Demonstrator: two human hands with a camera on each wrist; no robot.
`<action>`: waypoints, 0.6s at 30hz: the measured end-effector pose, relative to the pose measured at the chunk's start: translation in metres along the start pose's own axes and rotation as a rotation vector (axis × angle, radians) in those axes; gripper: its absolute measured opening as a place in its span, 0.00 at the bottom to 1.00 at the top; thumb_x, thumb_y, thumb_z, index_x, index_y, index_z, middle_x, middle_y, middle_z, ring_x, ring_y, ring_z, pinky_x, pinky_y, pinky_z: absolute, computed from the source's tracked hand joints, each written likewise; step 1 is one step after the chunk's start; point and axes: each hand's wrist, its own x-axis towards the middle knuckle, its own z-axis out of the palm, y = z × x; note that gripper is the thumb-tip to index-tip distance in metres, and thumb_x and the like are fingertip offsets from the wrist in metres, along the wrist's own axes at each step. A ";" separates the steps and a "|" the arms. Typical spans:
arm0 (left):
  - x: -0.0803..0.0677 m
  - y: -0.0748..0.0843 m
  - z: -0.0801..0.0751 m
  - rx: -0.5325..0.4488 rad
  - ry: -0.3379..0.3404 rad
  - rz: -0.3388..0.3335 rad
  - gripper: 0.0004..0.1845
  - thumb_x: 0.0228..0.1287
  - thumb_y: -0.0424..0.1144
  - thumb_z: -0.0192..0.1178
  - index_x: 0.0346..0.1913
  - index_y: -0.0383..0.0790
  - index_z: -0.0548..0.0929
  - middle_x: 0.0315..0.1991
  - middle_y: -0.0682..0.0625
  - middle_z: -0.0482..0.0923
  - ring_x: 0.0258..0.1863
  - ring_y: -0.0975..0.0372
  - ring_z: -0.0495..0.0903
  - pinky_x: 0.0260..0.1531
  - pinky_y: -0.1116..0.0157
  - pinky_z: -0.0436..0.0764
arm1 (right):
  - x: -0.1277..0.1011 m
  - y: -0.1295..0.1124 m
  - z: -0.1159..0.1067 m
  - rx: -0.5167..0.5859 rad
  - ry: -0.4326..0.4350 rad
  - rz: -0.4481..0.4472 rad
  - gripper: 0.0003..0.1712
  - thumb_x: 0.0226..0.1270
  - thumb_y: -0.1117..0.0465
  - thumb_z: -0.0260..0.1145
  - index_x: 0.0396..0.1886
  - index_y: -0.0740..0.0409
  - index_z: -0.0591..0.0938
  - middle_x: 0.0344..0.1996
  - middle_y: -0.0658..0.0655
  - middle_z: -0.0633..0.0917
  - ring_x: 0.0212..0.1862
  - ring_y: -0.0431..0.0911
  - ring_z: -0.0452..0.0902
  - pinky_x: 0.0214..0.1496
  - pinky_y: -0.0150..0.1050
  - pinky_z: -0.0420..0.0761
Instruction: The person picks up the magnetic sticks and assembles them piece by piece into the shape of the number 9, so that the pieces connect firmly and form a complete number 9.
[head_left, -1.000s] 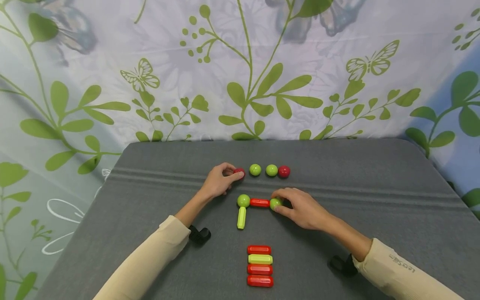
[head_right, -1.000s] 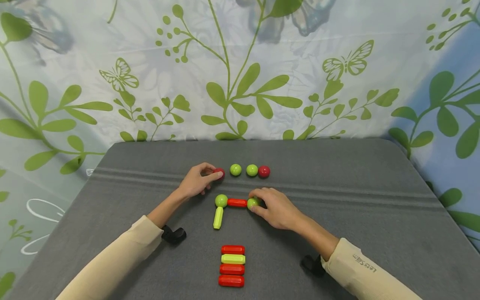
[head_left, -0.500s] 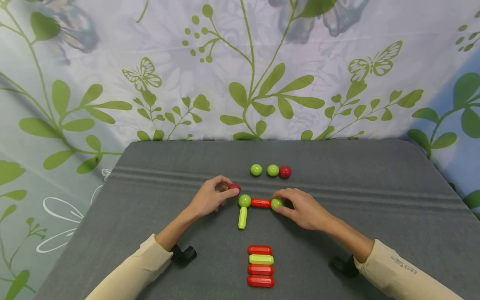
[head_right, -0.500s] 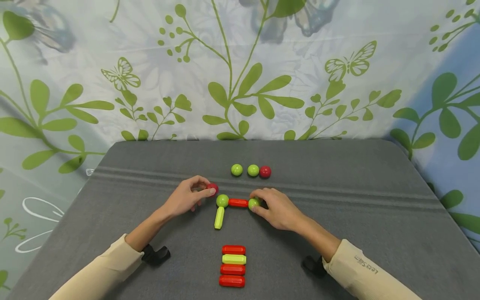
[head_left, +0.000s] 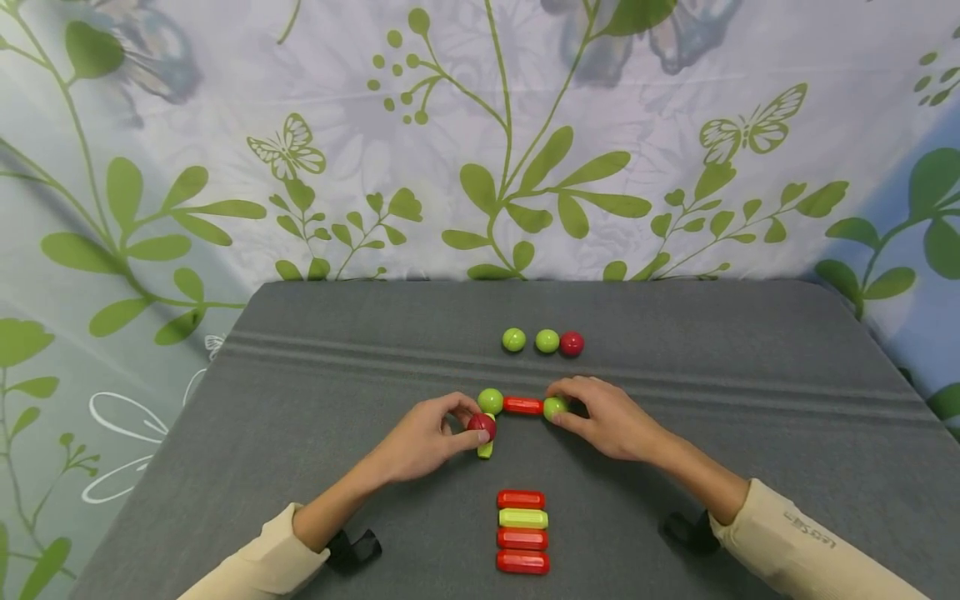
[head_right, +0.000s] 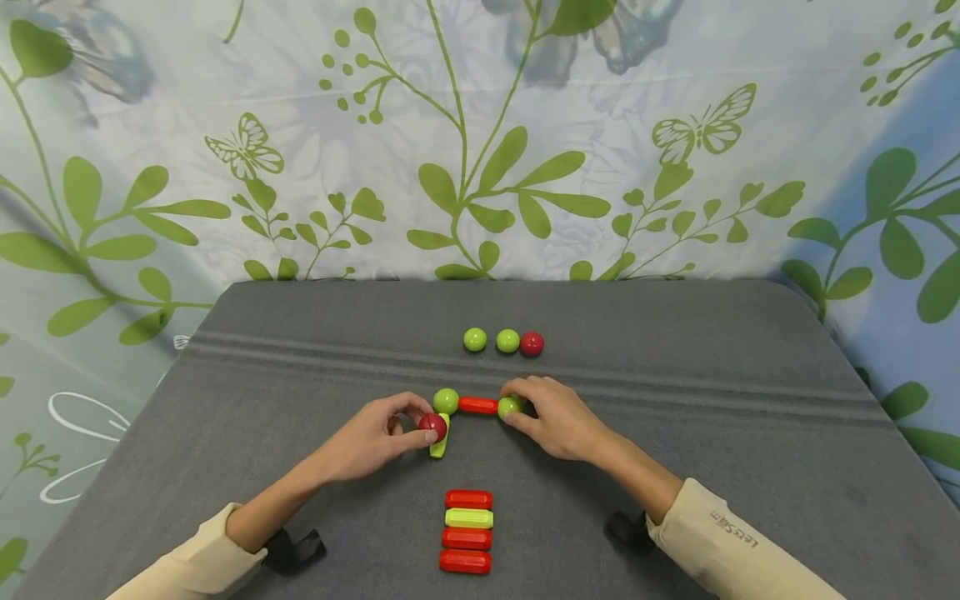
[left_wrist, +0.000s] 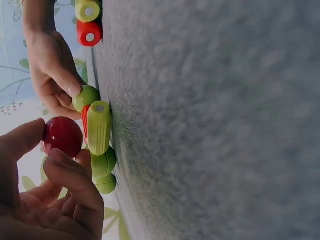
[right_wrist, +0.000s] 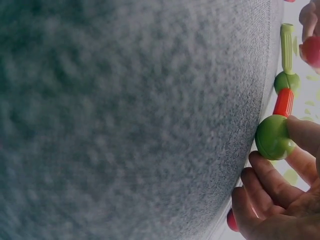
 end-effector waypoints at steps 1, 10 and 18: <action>-0.002 0.000 0.000 -0.001 -0.013 0.005 0.14 0.59 0.52 0.60 0.45 0.52 0.77 0.34 0.58 0.76 0.16 0.66 0.68 0.17 0.68 0.69 | 0.000 0.000 0.000 0.000 -0.001 0.001 0.15 0.61 0.57 0.65 0.47 0.53 0.78 0.37 0.45 0.78 0.39 0.43 0.72 0.44 0.45 0.70; -0.012 -0.002 0.003 -0.015 -0.148 0.040 0.16 0.54 0.49 0.65 0.44 0.51 0.77 0.34 0.58 0.75 0.16 0.67 0.68 0.16 0.70 0.68 | -0.001 0.000 0.000 -0.002 0.004 -0.004 0.15 0.61 0.57 0.65 0.47 0.53 0.78 0.38 0.45 0.78 0.40 0.43 0.72 0.45 0.45 0.70; -0.014 -0.002 0.005 -0.030 -0.186 0.052 0.14 0.54 0.45 0.66 0.42 0.50 0.77 0.33 0.57 0.76 0.18 0.66 0.70 0.19 0.70 0.70 | 0.000 0.001 0.001 0.019 0.004 -0.019 0.15 0.62 0.57 0.64 0.48 0.54 0.79 0.39 0.45 0.78 0.41 0.42 0.72 0.46 0.46 0.70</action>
